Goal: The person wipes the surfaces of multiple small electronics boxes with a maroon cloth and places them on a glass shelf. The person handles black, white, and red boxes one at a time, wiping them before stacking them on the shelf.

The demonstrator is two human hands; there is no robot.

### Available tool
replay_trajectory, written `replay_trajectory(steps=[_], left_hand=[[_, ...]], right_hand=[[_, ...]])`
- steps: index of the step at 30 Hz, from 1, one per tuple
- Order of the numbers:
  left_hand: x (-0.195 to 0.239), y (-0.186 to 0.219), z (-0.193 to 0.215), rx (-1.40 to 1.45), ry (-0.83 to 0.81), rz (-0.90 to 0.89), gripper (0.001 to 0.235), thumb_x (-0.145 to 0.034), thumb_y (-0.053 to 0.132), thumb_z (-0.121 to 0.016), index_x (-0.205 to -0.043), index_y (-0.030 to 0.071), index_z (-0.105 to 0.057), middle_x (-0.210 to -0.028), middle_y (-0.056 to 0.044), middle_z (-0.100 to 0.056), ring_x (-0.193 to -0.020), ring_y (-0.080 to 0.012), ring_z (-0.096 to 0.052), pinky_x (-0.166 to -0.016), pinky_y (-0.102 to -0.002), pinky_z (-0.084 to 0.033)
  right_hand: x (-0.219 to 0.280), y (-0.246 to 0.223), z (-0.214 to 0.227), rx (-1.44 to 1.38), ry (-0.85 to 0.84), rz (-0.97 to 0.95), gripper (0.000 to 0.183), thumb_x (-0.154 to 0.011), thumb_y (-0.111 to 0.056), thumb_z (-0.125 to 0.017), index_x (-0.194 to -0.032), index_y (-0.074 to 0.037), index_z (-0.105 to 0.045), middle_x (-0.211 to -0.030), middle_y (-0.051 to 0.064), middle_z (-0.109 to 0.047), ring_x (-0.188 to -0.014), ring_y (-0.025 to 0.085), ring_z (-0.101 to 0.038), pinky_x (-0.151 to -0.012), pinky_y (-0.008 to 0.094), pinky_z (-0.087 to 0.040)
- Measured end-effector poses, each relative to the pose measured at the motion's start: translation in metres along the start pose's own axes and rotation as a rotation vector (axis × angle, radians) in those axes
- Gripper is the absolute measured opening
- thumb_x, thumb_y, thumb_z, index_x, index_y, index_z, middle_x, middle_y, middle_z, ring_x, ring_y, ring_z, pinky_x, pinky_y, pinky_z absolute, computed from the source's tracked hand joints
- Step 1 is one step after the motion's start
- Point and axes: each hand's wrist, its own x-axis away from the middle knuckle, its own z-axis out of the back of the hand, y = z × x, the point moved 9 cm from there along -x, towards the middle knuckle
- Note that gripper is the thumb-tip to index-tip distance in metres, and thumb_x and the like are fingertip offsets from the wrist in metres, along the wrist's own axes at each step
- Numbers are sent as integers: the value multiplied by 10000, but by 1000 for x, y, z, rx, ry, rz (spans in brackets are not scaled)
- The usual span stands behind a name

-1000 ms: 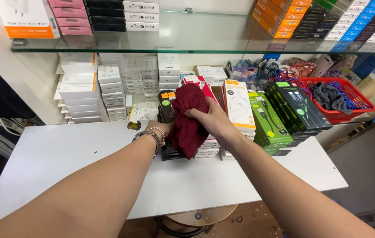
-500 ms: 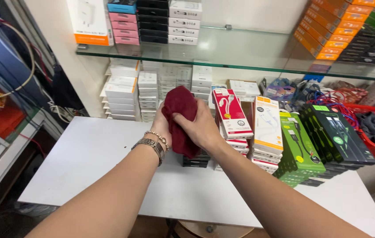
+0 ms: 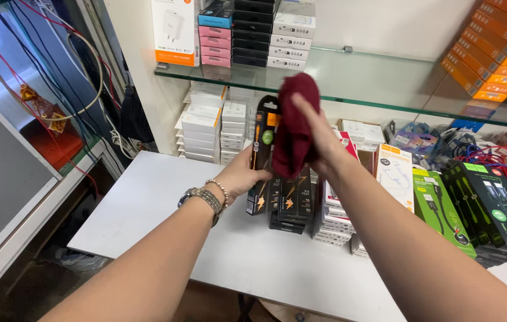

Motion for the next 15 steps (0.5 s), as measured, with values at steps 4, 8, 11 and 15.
replay_trajectory(steps=[4, 8, 11, 15], left_hand=[[4, -3, 9, -181, 133, -57, 595, -807, -38, -678, -1371, 110, -564, -1189, -60, -736, -1081, -168, -684, -967, -315, -513], [15, 3, 18, -266, 121, -145, 580, -817, -23, -706, -1367, 88, -557, -1194, -77, -734, -1095, -172, -685, -987, -304, -510], [16, 9, 31, -341, 162, -124, 554, -829, -6, -713, -1353, 90, -559, -1189, -77, -740, -1090, -173, -688, -981, -307, -508], [23, 14, 36, -146, 105, -116, 444, -851, 2, -695, -1279, 80, -605, -1174, -70, -752, -1090, -178, -698, -980, -326, -528]], right_hand=[[-12, -9, -8, 169, 105, 20, 751, -783, -339, -812, -1368, -69, -426, -1200, 152, -647, -1037, 262, -694, -824, 443, -622], [-12, 2, -3, -49, 184, -95, 720, -770, -214, -766, -1350, -40, -375, -1156, 212, -625, -940, 354, -712, -748, 533, -627], [-14, 0, -16, -11, 70, 5, 700, -836, -263, -804, -1360, -38, -398, -1178, 181, -627, -952, 282, -697, -734, 460, -649], [-16, 19, -22, -64, 112, -67, 614, -845, -221, -765, -1330, 5, -464, -1141, 184, -656, -915, 300, -706, -746, 450, -630]])
